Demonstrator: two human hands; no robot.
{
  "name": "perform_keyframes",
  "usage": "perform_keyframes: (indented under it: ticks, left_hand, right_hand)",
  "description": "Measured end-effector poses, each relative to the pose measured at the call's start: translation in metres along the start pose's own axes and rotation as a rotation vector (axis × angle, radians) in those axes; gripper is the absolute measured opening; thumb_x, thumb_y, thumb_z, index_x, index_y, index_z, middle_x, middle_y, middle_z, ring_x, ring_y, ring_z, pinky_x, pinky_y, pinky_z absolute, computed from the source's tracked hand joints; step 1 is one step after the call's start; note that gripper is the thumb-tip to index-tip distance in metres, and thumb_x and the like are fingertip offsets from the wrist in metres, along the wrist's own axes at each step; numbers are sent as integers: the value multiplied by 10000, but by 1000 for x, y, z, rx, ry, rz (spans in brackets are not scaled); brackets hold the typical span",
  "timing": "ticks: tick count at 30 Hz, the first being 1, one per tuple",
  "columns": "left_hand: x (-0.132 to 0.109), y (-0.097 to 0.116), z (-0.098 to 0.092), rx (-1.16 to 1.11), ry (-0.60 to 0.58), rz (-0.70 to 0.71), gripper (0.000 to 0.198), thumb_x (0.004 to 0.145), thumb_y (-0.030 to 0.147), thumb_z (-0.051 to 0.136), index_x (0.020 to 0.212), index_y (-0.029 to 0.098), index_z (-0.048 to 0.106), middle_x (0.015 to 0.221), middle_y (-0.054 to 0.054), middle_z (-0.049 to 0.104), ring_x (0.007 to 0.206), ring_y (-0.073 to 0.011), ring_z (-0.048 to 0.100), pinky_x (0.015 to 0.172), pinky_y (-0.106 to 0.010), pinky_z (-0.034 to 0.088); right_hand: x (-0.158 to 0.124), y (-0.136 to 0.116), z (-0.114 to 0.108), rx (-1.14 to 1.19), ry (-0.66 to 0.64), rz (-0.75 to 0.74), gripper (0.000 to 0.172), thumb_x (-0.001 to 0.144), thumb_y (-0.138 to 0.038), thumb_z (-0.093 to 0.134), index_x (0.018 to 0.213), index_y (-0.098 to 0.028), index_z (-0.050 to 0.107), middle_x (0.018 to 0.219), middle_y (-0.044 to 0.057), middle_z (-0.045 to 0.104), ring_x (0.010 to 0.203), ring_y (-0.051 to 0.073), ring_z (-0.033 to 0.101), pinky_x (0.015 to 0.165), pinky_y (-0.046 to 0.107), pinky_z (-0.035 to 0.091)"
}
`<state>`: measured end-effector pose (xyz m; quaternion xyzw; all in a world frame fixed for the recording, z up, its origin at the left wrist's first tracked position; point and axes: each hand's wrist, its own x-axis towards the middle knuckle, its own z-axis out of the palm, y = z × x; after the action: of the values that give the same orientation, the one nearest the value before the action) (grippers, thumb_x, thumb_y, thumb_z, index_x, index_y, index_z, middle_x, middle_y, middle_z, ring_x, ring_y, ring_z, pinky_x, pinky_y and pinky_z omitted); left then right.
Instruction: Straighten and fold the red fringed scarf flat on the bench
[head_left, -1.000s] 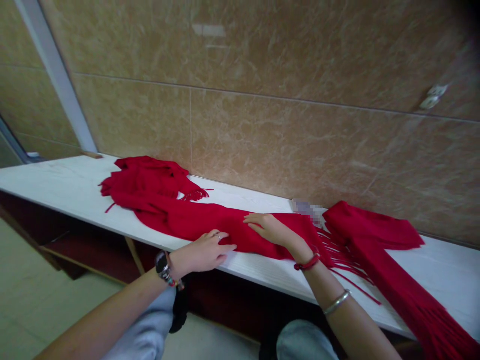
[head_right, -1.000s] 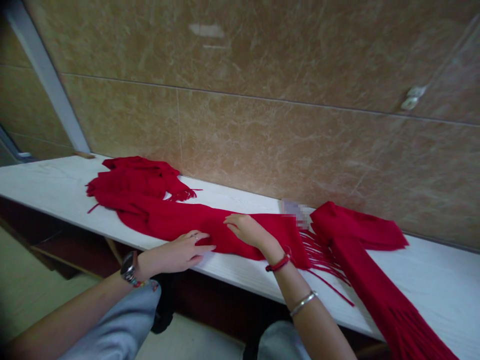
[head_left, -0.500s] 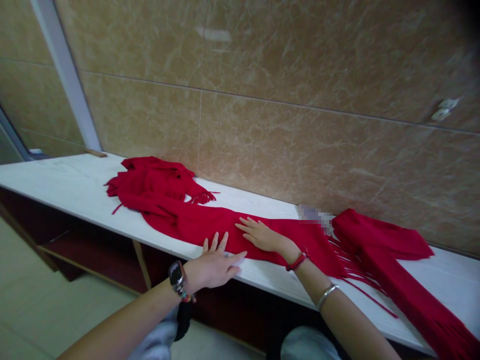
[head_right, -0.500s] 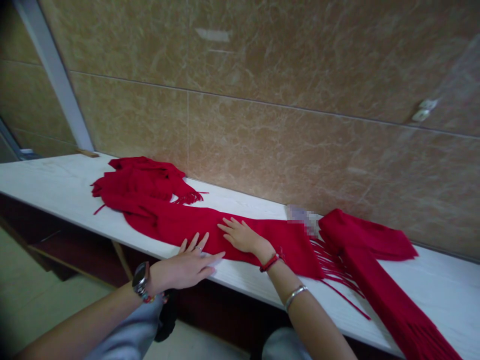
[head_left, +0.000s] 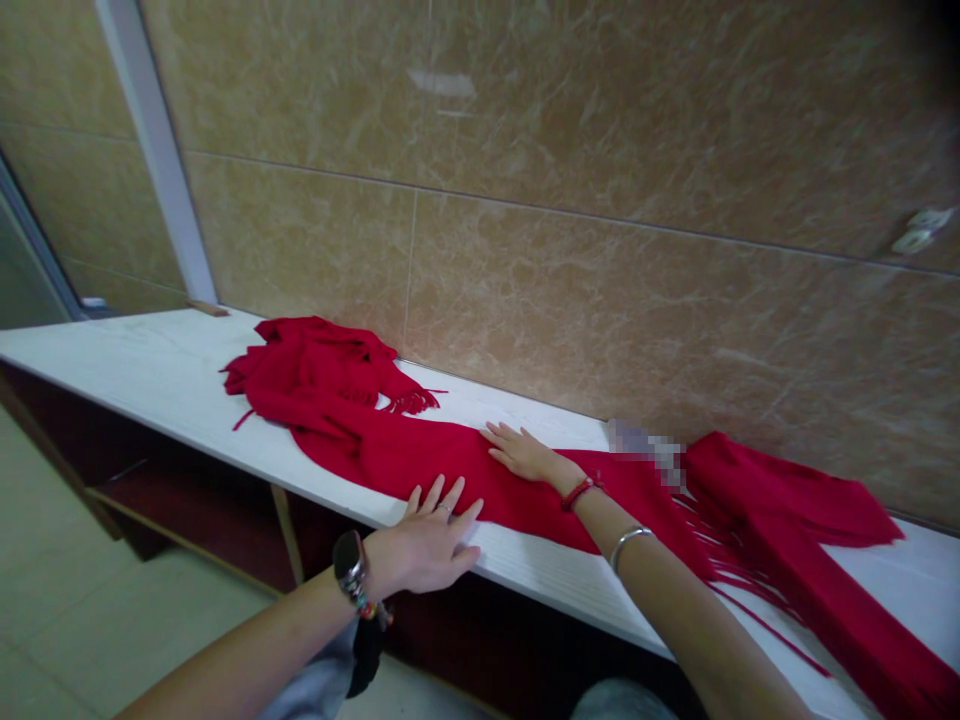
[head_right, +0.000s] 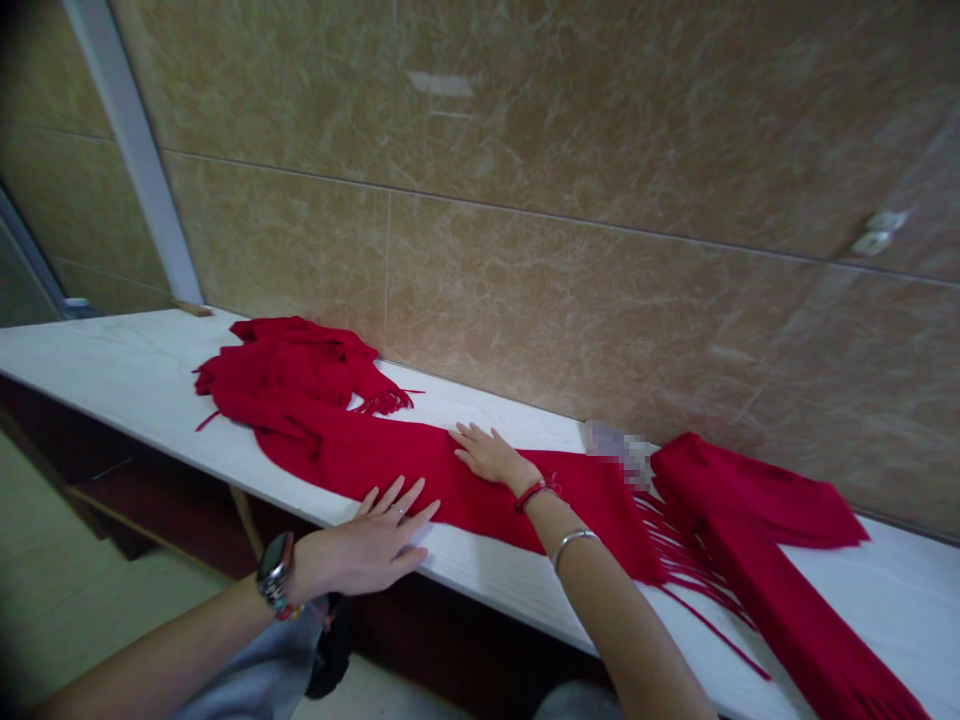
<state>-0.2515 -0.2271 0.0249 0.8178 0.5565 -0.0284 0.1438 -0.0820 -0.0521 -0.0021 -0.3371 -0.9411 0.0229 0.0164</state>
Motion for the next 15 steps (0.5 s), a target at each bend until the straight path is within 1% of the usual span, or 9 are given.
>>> perform_keyframes:
  ticks: [2, 4, 6, 8, 11, 13, 15]
  left_hand:
    - [0, 0, 1, 2, -4, -8, 575, 877, 444, 331, 1391, 200, 247, 1457, -170, 115, 1327, -358, 63, 999, -590, 165]
    - [1, 0, 0, -4, -28, -24, 587, 872, 453, 330, 1396, 205, 235, 1460, -170, 105, 1325, -365, 50, 1001, -586, 162]
    - [0, 0, -1, -10, -51, -37, 599, 869, 461, 323, 1401, 208, 217, 1463, -168, 90, 1325, -363, 35, 1006, -577, 155]
    - [0, 1, -3, -18, -66, -36, 595, 871, 459, 312, 1402, 212, 212, 1464, -160, 102, 1329, -349, 39, 1014, -569, 146]
    - [-1, 1, -7, -34, -71, -14, 566, 878, 432, 304, 1394, 209, 235, 1455, -156, 162, 1335, -325, 78, 1011, -572, 154]
    - [-1, 0, -8, -40, -61, -7, 546, 883, 417, 303, 1386, 208, 254, 1448, -159, 180, 1333, -323, 102, 1000, -582, 174]
    - [0, -3, -8, -40, -43, -9, 525, 894, 412, 286, 1382, 219, 264, 1451, -146, 178, 1331, -322, 119, 996, -579, 192]
  right_hand:
    - [4, -14, -2, 59, 16, -157, 471, 935, -331, 273, 1393, -225, 235, 1462, 73, 211, 1335, 213, 170, 1059, 480, 196]
    - [10, -27, -2, 124, -29, -304, 454, 941, -337, 259, 1387, -253, 245, 1462, 36, 226, 1339, 178, 152, 1072, 442, 182]
    - [16, -34, -1, 150, -85, -347, 442, 944, -346, 241, 1379, -272, 259, 1460, 16, 232, 1341, 174, 139, 1073, 461, 161]
    - [23, -32, 1, 139, -100, -302, 443, 946, -348, 226, 1381, -270, 251, 1464, 22, 219, 1343, 184, 131, 1067, 499, 135]
    - [33, -21, 4, 112, -90, -176, 460, 943, -342, 224, 1391, -238, 233, 1466, 55, 204, 1340, 204, 147, 1062, 518, 130]
    - [38, -16, 4, 107, -73, -93, 472, 941, -348, 226, 1393, -213, 232, 1461, 77, 212, 1335, 219, 166, 1060, 521, 136]
    - [38, -16, 4, 113, -29, -79, 484, 939, -355, 237, 1396, -198, 227, 1460, 87, 210, 1336, 224, 161, 1062, 516, 134]
